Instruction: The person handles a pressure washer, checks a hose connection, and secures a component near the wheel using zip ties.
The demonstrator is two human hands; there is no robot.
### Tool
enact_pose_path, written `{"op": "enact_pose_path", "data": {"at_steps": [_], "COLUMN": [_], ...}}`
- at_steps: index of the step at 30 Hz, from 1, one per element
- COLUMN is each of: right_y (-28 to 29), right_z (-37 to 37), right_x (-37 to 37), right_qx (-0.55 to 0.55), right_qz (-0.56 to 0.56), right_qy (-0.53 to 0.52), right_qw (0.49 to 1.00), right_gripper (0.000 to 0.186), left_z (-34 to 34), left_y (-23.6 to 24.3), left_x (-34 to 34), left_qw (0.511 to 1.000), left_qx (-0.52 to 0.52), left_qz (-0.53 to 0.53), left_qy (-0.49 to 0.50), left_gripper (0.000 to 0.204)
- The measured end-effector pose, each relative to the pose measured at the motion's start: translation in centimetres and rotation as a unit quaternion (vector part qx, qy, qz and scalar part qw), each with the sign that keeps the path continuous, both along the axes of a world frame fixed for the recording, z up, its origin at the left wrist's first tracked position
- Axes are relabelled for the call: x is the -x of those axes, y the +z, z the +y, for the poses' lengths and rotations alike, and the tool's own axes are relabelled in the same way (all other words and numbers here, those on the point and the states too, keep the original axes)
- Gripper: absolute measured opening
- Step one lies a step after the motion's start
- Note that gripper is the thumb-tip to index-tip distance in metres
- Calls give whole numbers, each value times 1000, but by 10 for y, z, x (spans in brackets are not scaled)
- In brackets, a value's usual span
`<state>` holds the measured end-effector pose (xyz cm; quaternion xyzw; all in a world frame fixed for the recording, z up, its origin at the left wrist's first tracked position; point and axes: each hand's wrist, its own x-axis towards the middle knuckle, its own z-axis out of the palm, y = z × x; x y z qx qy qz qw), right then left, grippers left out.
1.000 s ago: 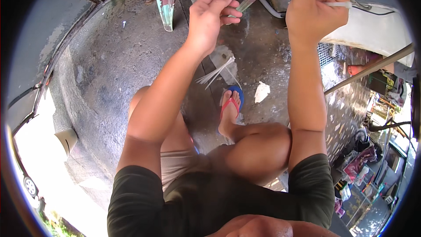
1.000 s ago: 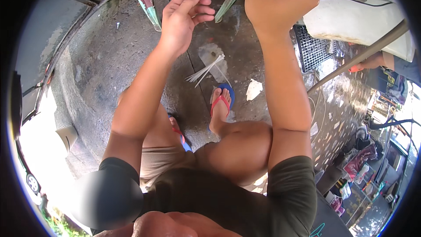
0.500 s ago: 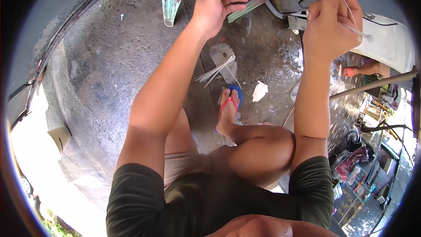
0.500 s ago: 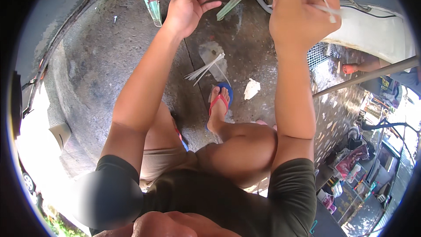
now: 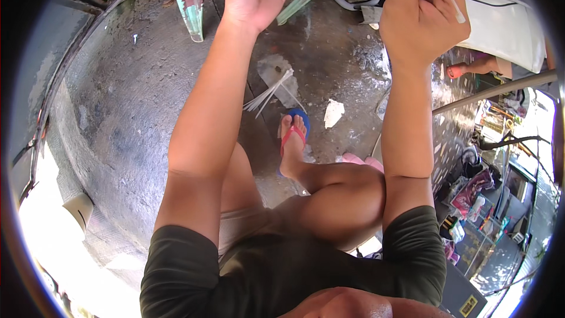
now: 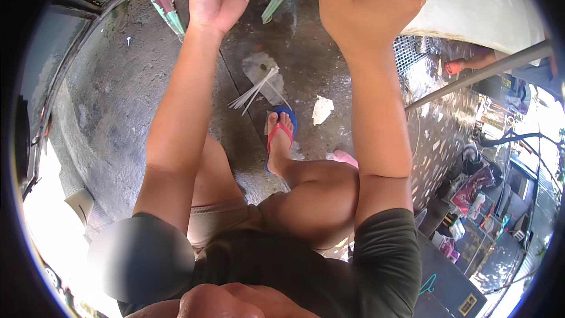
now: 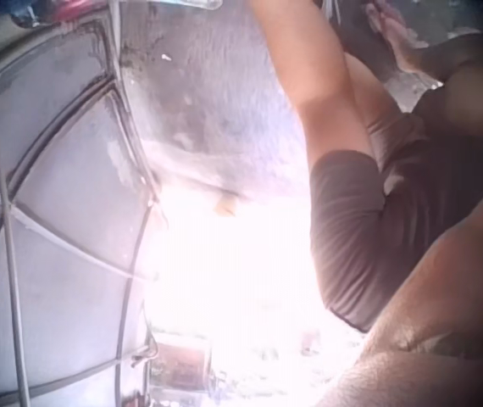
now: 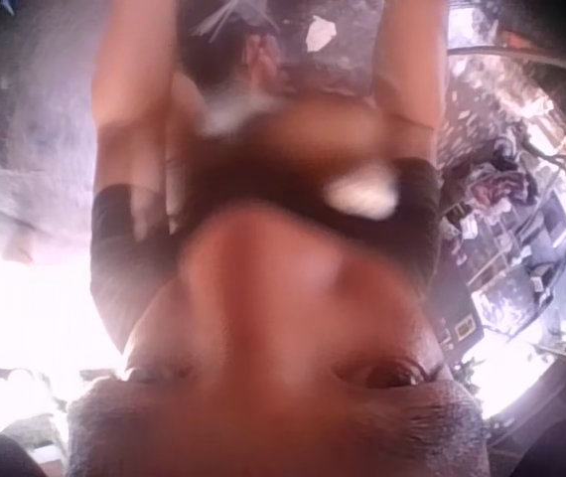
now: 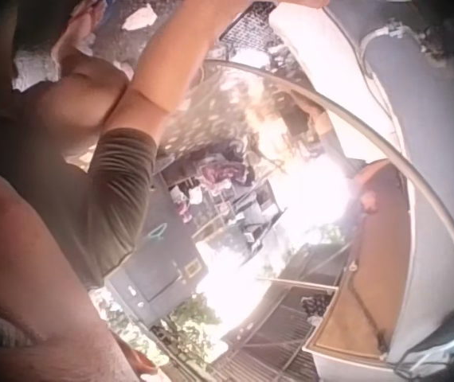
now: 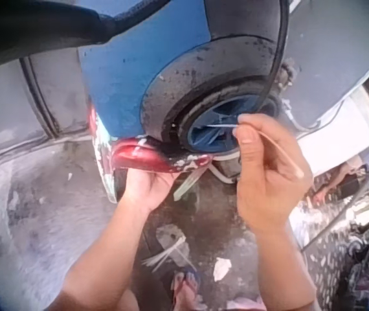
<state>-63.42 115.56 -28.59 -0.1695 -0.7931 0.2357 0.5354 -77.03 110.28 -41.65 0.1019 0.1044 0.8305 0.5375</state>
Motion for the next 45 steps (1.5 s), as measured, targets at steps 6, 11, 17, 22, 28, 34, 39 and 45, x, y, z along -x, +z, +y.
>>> {"op": "enact_pose_path", "data": {"at_steps": [6,11,17,22,28,34,39,45], "right_y": [13,7,1,-1,2,-10,-14,-6], "right_z": [-3,-2,7,2,-2,2,-4,-7], "right_x": [-1,-2,0,5,3,1,-1,-4], "right_qx": [-37,-73,-30,-5,-48,-130,20,66], "right_qz": [-16,-79,-34,-31,-89,-91,-51,-80], "right_qy": [8,-41,28,15,-1,-2,-3,18], "right_qw": [999,993,999,999,995,987,998,994], "right_gripper": [14,15,15,15,14,18,18,15], "left_z": [-3,-5,-2,-5,-4,5,14,21], "left_y": [18,31,30,33,23,-1,-1,-9], "left_x": [-6,-8,-9,-10,-6,-3,3,15], "left_qw": [998,997,998,998,998,995,998,992], "left_qx": [-20,-24,11,11,-22,-31,-42,-104], "left_qz": [-54,-66,-55,-57,-56,-89,-25,-21], "left_qy": [6,10,33,33,24,26,-45,-69], "left_gripper": [59,60,59,58,57,52,52,52]}}
